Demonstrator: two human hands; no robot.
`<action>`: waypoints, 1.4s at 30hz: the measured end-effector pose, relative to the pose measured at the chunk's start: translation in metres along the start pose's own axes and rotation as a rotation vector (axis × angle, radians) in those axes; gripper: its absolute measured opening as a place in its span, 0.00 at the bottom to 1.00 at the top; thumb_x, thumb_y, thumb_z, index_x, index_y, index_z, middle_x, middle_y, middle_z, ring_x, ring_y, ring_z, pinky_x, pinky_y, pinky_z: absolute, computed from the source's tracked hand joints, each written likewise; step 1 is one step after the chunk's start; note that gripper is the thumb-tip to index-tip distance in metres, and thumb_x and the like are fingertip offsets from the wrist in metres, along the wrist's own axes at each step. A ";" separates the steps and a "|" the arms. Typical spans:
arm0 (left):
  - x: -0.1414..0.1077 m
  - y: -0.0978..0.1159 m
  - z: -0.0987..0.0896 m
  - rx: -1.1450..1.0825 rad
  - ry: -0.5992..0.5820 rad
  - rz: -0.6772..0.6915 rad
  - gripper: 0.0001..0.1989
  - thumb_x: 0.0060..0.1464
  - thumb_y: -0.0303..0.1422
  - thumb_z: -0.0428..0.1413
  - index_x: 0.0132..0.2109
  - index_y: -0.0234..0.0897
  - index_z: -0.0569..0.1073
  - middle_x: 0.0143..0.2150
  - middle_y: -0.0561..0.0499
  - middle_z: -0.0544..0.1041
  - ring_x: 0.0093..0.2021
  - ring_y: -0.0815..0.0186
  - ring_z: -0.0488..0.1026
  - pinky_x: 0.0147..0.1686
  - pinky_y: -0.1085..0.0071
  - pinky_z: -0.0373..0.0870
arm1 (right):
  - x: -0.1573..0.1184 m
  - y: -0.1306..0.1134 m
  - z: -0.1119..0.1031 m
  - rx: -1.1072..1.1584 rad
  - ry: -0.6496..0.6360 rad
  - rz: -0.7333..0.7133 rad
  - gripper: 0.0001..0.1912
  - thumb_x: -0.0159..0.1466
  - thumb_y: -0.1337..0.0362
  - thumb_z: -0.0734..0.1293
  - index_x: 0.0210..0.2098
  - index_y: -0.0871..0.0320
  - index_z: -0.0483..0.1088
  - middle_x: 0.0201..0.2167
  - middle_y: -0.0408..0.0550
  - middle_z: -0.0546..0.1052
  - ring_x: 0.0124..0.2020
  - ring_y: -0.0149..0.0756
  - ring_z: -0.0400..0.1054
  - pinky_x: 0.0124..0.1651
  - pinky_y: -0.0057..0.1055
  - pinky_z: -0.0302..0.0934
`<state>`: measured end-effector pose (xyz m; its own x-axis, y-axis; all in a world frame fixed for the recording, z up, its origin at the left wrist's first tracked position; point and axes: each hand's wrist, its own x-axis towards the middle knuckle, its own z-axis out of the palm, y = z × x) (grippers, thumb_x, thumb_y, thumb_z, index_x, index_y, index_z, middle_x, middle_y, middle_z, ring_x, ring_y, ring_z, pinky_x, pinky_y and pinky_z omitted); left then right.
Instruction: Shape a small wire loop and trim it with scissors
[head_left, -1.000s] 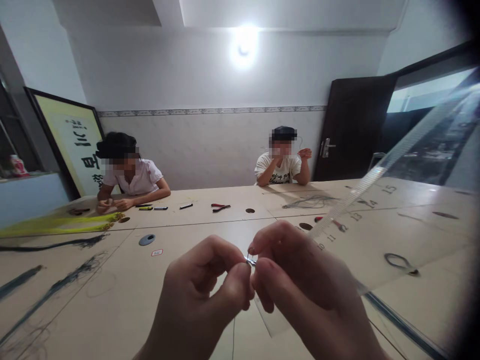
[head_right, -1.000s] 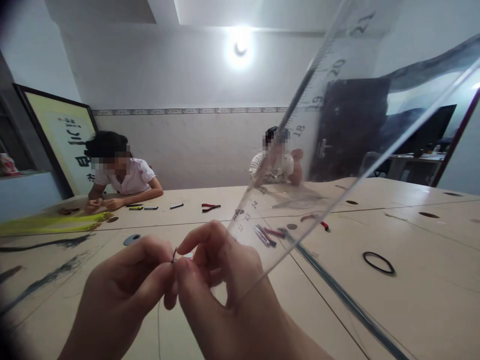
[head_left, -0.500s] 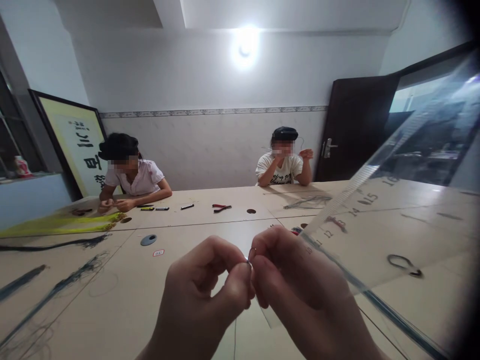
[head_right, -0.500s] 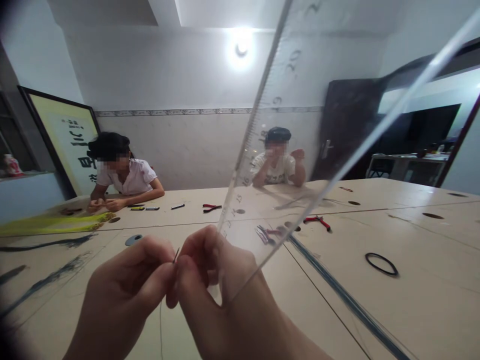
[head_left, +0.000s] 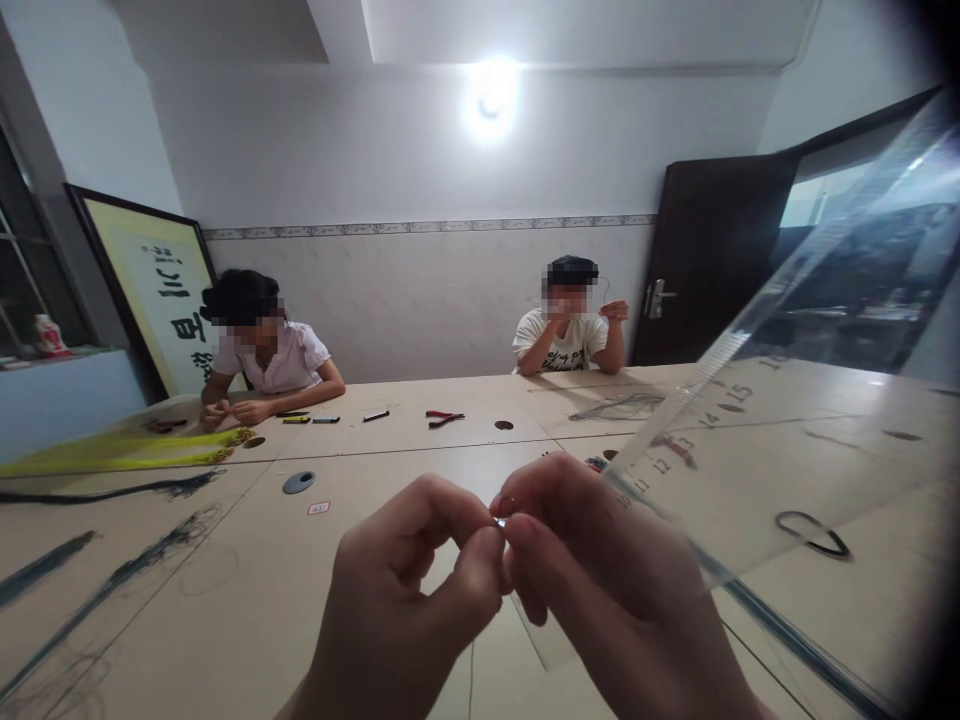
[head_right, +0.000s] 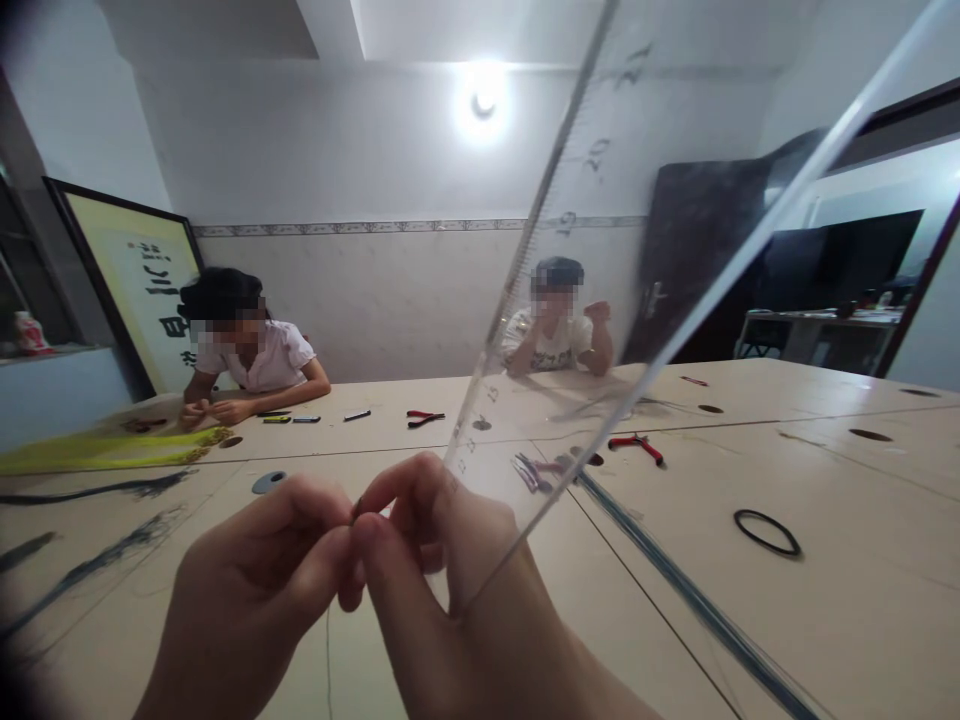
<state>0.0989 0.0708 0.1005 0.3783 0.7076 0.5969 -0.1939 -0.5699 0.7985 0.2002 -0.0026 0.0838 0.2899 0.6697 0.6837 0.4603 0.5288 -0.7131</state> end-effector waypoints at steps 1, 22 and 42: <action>0.001 0.001 0.000 0.014 -0.005 0.015 0.04 0.46 0.31 0.61 0.26 0.39 0.73 0.15 0.56 0.71 0.20 0.65 0.73 0.17 0.74 0.71 | 0.000 0.001 -0.001 0.003 -0.017 -0.011 0.06 0.65 0.67 0.61 0.30 0.55 0.66 0.18 0.36 0.65 0.18 0.24 0.59 0.20 0.22 0.54; -0.003 -0.020 -0.014 -0.110 -0.008 0.143 0.12 0.47 0.18 0.55 0.26 0.41 0.71 0.17 0.64 0.74 0.18 0.77 0.73 0.21 0.88 0.72 | 0.007 0.006 -0.023 0.159 0.071 -0.053 0.11 0.60 0.54 0.70 0.33 0.55 0.70 0.26 0.46 0.75 0.28 0.41 0.74 0.32 0.38 0.73; -0.012 -0.019 -0.016 -0.153 0.056 0.250 0.14 0.48 0.16 0.56 0.27 0.42 0.72 0.17 0.65 0.74 0.18 0.78 0.72 0.21 0.88 0.72 | 0.002 0.015 -0.021 0.685 -0.208 -0.005 0.05 0.67 0.59 0.65 0.39 0.48 0.73 0.31 0.41 0.79 0.46 0.42 0.74 0.58 0.42 0.61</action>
<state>0.0838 0.0799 0.0796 0.2520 0.5776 0.7765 -0.4101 -0.6630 0.6263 0.2253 -0.0041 0.0773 0.0912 0.7158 0.6923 -0.1889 0.6950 -0.6937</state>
